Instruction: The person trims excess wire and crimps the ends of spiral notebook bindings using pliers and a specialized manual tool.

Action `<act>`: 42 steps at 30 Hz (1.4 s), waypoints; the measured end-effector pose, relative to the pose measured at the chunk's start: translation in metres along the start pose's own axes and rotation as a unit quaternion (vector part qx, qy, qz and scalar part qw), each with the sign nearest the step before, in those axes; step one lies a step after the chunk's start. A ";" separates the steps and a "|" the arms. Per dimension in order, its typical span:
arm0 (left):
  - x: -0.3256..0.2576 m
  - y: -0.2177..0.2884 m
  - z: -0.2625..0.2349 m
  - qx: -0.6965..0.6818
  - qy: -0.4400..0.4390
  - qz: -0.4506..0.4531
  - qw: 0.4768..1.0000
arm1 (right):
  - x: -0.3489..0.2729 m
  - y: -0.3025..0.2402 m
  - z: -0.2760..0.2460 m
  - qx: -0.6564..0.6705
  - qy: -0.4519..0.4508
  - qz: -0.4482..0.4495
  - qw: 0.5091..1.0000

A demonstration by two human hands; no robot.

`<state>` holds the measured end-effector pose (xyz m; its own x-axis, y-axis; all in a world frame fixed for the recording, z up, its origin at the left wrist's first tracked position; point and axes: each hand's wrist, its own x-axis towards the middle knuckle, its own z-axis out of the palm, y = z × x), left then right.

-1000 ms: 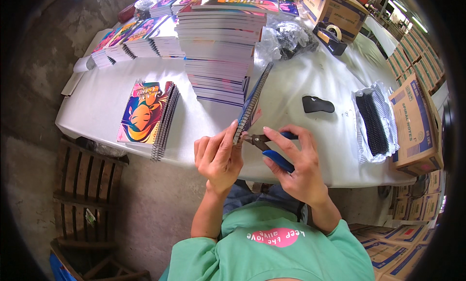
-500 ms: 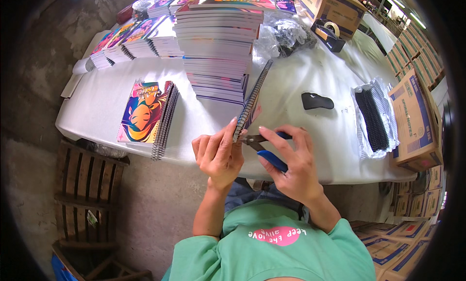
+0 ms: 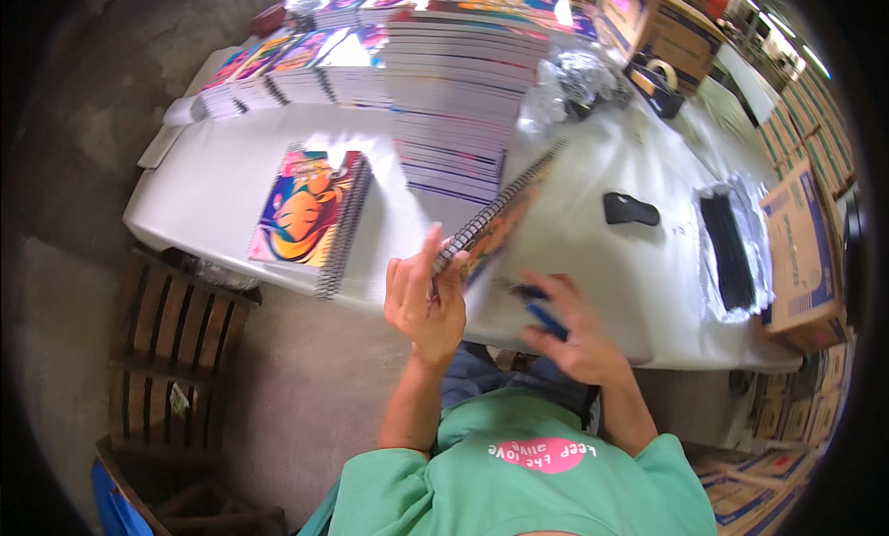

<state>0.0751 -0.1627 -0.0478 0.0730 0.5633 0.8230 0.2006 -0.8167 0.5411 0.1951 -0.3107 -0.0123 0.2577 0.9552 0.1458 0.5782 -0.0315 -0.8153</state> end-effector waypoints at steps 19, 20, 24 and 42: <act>0.081 -0.070 -0.124 -0.345 0.319 -0.264 0.842 | 0.169 -0.035 0.056 0.273 0.058 -0.109 0.954; 0.089 -0.084 -0.127 -0.353 0.296 -0.278 0.843 | 0.196 -0.041 0.062 0.197 0.085 -0.162 0.963; 0.092 -0.167 -0.121 -0.053 0.163 -0.260 0.950 | 0.311 -0.005 0.104 0.063 0.112 -0.223 0.966; 0.041 -0.224 -0.128 -0.095 0.278 -0.045 0.955 | 0.228 0.009 0.124 0.061 0.201 -0.306 0.929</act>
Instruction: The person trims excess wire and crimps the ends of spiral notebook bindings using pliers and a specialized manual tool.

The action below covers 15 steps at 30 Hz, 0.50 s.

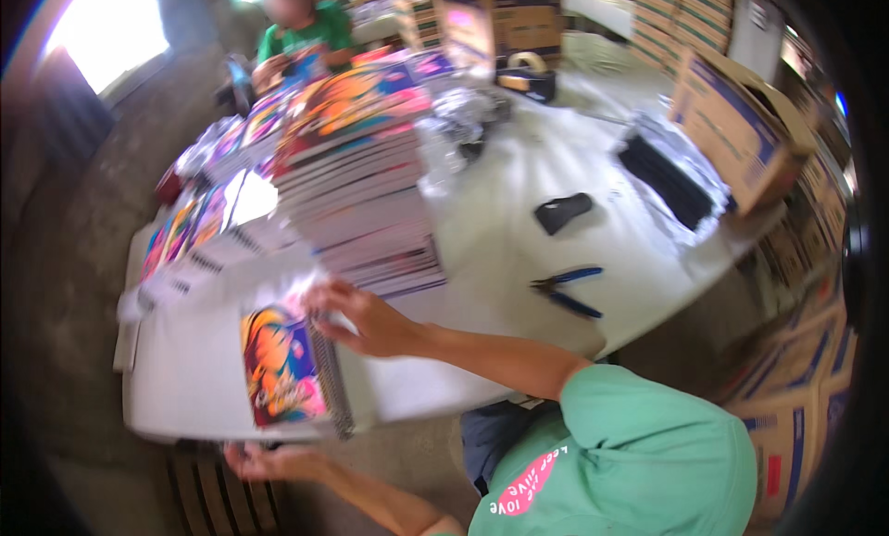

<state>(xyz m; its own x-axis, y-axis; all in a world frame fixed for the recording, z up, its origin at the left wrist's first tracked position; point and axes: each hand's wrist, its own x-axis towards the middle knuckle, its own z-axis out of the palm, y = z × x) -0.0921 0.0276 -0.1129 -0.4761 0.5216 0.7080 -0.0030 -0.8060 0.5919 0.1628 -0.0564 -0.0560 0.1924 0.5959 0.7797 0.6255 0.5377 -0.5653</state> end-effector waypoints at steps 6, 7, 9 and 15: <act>-0.057 0.133 0.083 -0.036 -0.041 0.120 0.991 | -0.104 -0.081 -0.327 -0.448 0.228 0.083 0.860; -0.070 0.139 0.095 -0.065 -0.078 0.083 0.991 | -0.125 -0.088 -0.393 -0.508 0.242 0.186 0.805; -0.101 0.159 0.120 -0.115 -0.149 0.011 0.982 | -0.177 -0.090 -0.504 -0.650 0.237 0.358 0.627; -0.137 0.202 0.168 -0.111 -0.255 -0.019 0.960 | -0.266 -0.037 -0.612 -0.594 0.249 0.443 0.624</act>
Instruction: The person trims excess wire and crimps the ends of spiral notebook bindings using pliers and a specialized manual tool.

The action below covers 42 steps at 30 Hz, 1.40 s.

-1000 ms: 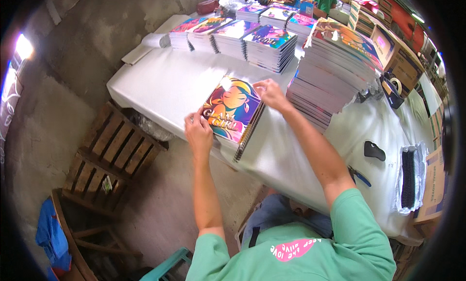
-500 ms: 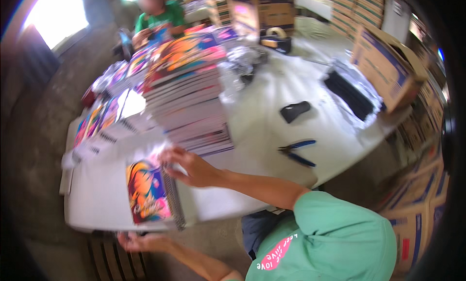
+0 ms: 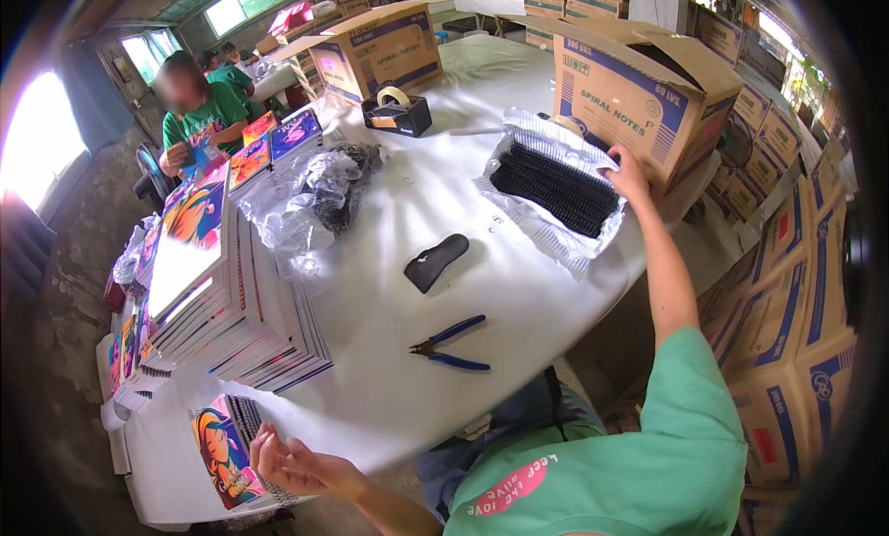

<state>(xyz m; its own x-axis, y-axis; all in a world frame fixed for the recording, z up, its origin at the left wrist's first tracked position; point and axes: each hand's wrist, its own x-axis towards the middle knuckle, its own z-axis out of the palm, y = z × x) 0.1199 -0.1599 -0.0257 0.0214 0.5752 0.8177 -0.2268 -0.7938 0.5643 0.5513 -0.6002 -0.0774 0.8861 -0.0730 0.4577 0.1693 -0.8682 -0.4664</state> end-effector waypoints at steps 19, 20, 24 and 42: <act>-0.094 0.039 0.066 -0.275 -0.380 -0.352 0.810 | -0.123 -0.164 -0.009 -0.048 0.096 -0.411 0.905; -0.104 0.046 0.076 -0.276 -0.413 -0.391 0.775 | -0.128 -0.172 -0.006 -0.041 0.088 -0.428 0.898; -0.124 0.039 0.091 -0.227 -0.513 -0.363 0.744 | -0.074 -0.147 -0.009 0.022 0.206 -0.136 0.969; 0.025 0.010 0.018 0.171 -0.201 0.089 0.961 | -0.139 -0.236 -0.022 -0.087 0.121 -0.299 0.943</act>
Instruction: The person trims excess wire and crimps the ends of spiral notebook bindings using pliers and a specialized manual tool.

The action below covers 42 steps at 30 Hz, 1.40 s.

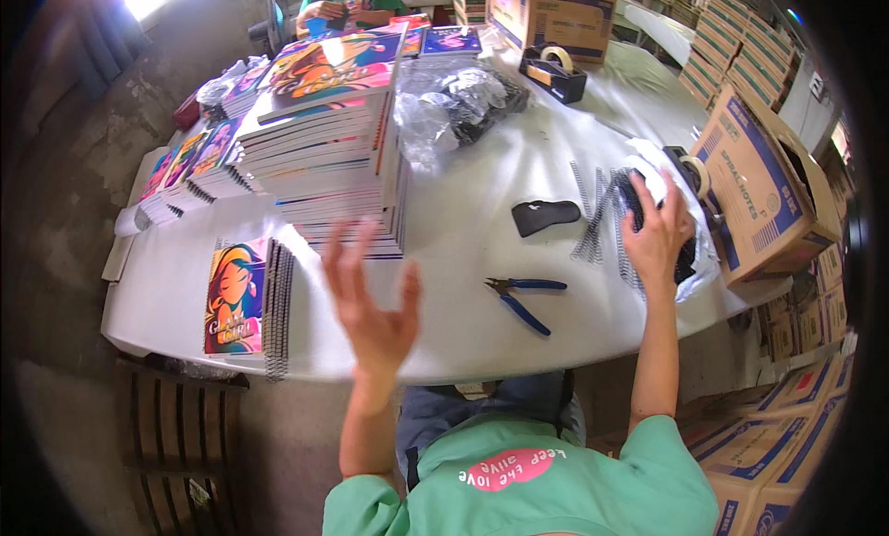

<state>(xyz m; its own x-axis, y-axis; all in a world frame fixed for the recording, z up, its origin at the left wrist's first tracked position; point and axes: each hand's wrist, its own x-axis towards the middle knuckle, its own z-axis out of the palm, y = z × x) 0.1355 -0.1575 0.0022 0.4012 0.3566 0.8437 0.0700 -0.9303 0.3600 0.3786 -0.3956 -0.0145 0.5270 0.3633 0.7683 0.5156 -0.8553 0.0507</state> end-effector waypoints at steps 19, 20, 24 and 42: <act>0.121 -0.107 -0.013 -0.099 0.124 -0.146 0.977 | 0.164 -0.102 0.070 0.465 -0.202 0.090 0.857; 0.120 -0.110 -0.011 -0.056 0.123 -0.121 0.983 | 0.181 -0.132 0.042 0.593 -0.233 0.139 0.758; 0.126 -0.113 -0.010 0.054 0.087 -0.038 0.994 | 0.206 -0.216 0.009 0.662 -0.407 0.195 0.598; 0.095 -0.014 -0.067 -0.175 -0.151 -0.182 0.956 | 0.012 -0.137 -0.077 0.810 -0.166 0.102 0.554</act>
<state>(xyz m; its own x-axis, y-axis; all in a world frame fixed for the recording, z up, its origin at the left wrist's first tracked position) 0.1110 -0.1046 0.1039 0.6577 0.5608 0.5029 -0.0329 -0.6456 0.7630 0.2619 -0.3027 0.0371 0.6425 0.5976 0.4796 0.2106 0.4641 -0.8604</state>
